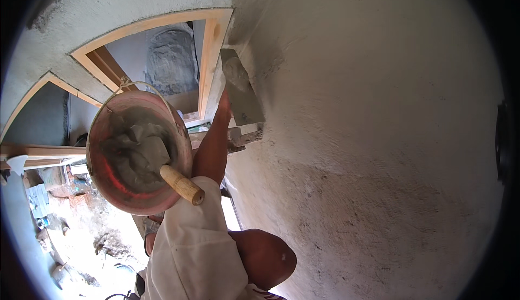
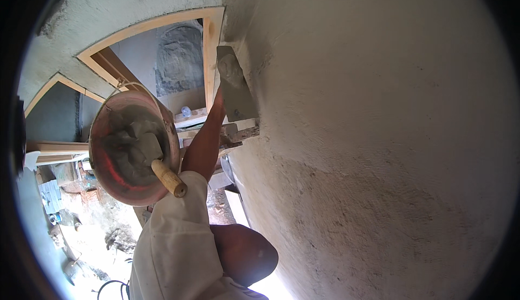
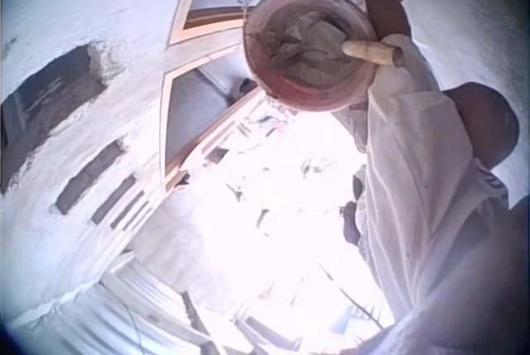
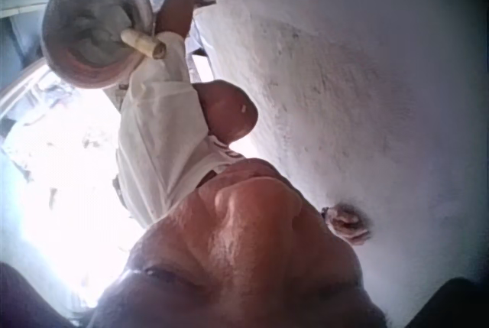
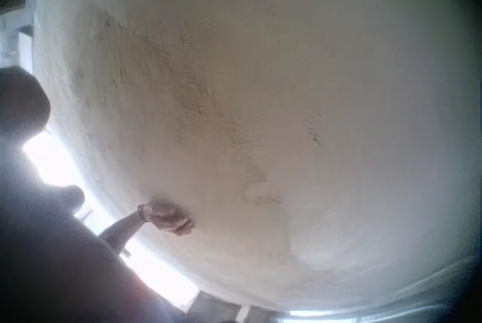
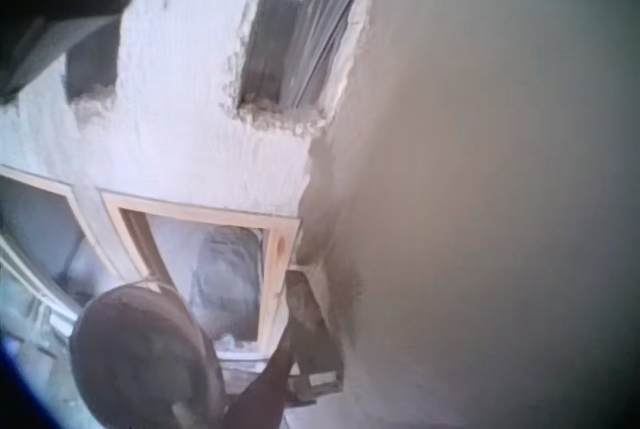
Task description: The person scoops plaster onto a hawk and then applies it to a concrete wall using a trowel, smoothing the surface with repeated strokes.
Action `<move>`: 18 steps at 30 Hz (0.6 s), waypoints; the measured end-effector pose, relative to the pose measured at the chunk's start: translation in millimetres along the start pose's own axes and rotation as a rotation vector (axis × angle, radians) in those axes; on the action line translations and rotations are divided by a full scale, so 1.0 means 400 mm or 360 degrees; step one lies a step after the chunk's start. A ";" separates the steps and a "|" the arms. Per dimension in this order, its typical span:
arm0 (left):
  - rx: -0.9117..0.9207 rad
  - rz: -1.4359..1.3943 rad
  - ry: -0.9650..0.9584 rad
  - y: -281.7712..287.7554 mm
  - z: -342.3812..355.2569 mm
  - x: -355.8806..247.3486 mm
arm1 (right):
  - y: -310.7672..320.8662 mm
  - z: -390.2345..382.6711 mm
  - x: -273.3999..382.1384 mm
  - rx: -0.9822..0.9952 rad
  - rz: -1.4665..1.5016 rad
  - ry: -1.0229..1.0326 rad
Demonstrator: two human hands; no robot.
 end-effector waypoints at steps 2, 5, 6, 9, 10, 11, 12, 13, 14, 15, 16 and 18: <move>-0.0077 -0.0085 0.0158 -0.012 0.000 0.017 | 0.000 0.001 -0.003 -0.0010 -0.0020 0.0027; -0.0331 -0.0023 0.0261 -0.007 0.025 0.024 | 0.004 0.001 0.002 0.0005 -0.0028 0.0001; -0.0442 0.0028 0.0269 0.006 0.037 0.023 | 0.005 0.001 0.004 0.0016 -0.0024 -0.0018; 0.0079 0.0136 0.0567 0.052 0.053 -0.042 | 0.006 -0.006 -0.011 0.0078 -0.0066 0.0028; -0.0104 0.0241 0.0505 0.024 0.053 -0.031 | 0.009 -0.008 -0.016 0.0081 -0.0050 0.0028; -0.0284 0.0341 0.0449 -0.038 0.047 -0.008 | 0.014 -0.007 -0.022 0.0086 -0.0038 0.0034; -0.0463 0.0445 0.0372 -0.095 0.041 -0.009 | 0.017 -0.006 -0.026 0.0079 -0.0017 0.0031; -0.0493 0.0475 0.0354 -0.134 0.041 -0.031 | 0.015 -0.007 -0.027 0.0082 0.0006 0.0004; -0.0524 0.0502 0.0341 -0.165 0.042 -0.046 | 0.013 -0.008 -0.027 0.0088 0.0026 -0.0018; -0.0555 0.0528 0.0329 -0.196 0.039 -0.060 | 0.013 -0.010 -0.029 0.0094 0.0046 -0.0040; -0.0586 0.0585 0.0287 -0.236 0.037 -0.074 | 0.011 -0.014 -0.033 0.0078 0.0048 -0.0048; -0.0655 0.0692 0.0215 -0.302 0.022 -0.092 | 0.012 -0.017 -0.041 0.0057 0.0051 -0.0053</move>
Point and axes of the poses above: each hand's wrist, its own z-axis towards the middle knuckle, its own y-axis out of the back of the hand, x = y × z, the point moved 1 cm from there along z, towards the middle knuckle, and after that the axes turned 3 degrees about -y, right-handed, at the moved point
